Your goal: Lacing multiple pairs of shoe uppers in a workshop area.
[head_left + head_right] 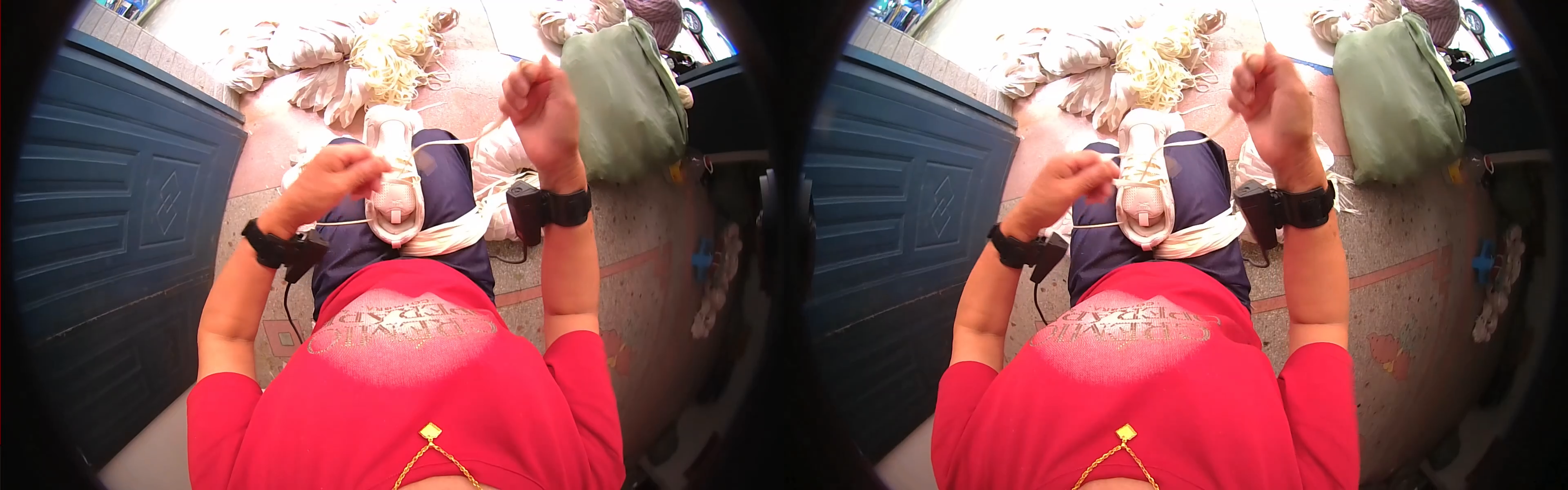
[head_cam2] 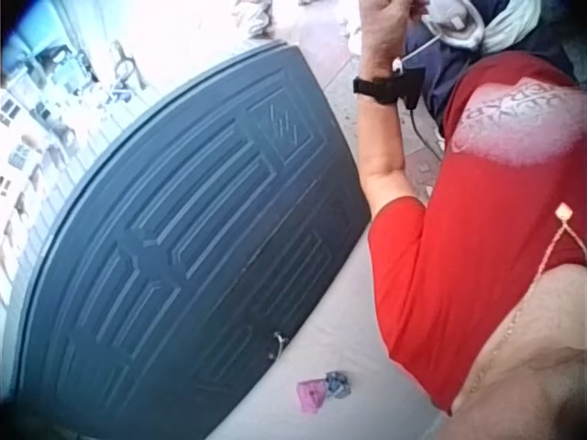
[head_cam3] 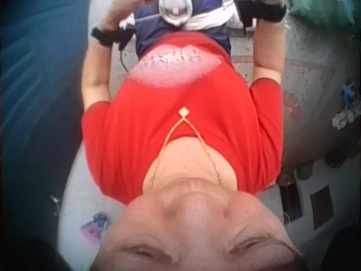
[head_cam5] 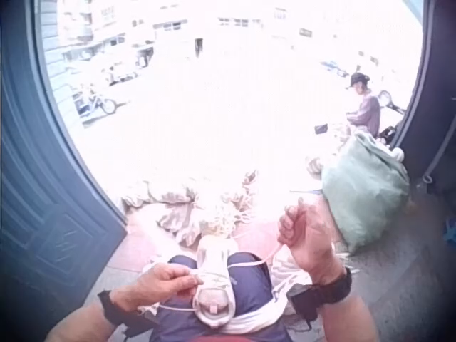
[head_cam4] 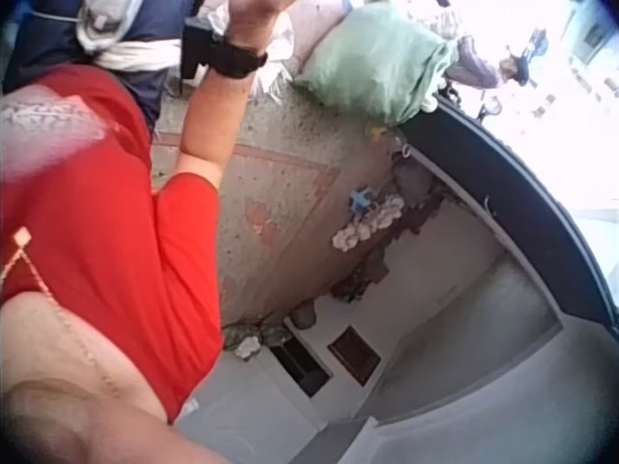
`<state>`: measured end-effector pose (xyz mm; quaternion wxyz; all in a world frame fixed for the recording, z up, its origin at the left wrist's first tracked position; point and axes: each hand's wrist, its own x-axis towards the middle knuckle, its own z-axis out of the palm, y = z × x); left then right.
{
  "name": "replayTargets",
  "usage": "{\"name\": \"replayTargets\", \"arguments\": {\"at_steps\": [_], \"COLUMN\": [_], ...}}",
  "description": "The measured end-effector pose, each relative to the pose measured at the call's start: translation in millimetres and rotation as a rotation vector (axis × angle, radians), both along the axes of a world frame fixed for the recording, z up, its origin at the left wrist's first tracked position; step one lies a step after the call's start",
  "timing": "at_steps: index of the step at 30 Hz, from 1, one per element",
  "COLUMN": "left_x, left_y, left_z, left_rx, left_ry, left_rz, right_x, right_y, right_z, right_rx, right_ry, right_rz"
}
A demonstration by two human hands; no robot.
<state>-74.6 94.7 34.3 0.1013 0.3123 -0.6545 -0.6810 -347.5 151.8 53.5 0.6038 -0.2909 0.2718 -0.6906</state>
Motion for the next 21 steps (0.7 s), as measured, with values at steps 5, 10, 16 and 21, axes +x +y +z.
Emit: {"name": "replayTargets", "arguments": {"at_steps": [5, 10, 16, 21], "left_x": [57, 96, 48, 32], "left_y": [-71, -87, -24, 0], "left_z": [10, -27, -68, -83], "left_rx": [0.168, 0.137, 0.047, 0.088], "left_ry": [0.343, 0.200, -0.445, -0.393], "left_rz": [0.618, 0.769, 0.312, 0.254], "right_x": [10, 66, 74, 83], "right_y": [38, 64, 59, 54], "right_z": [-85, -142, -153, -146], "right_rx": [0.344, 0.328, 0.284, 0.356], "right_ry": [0.996, 1.200, 1.456, 1.551], "right_rz": [0.036, 0.119, -0.066, -0.059]}}
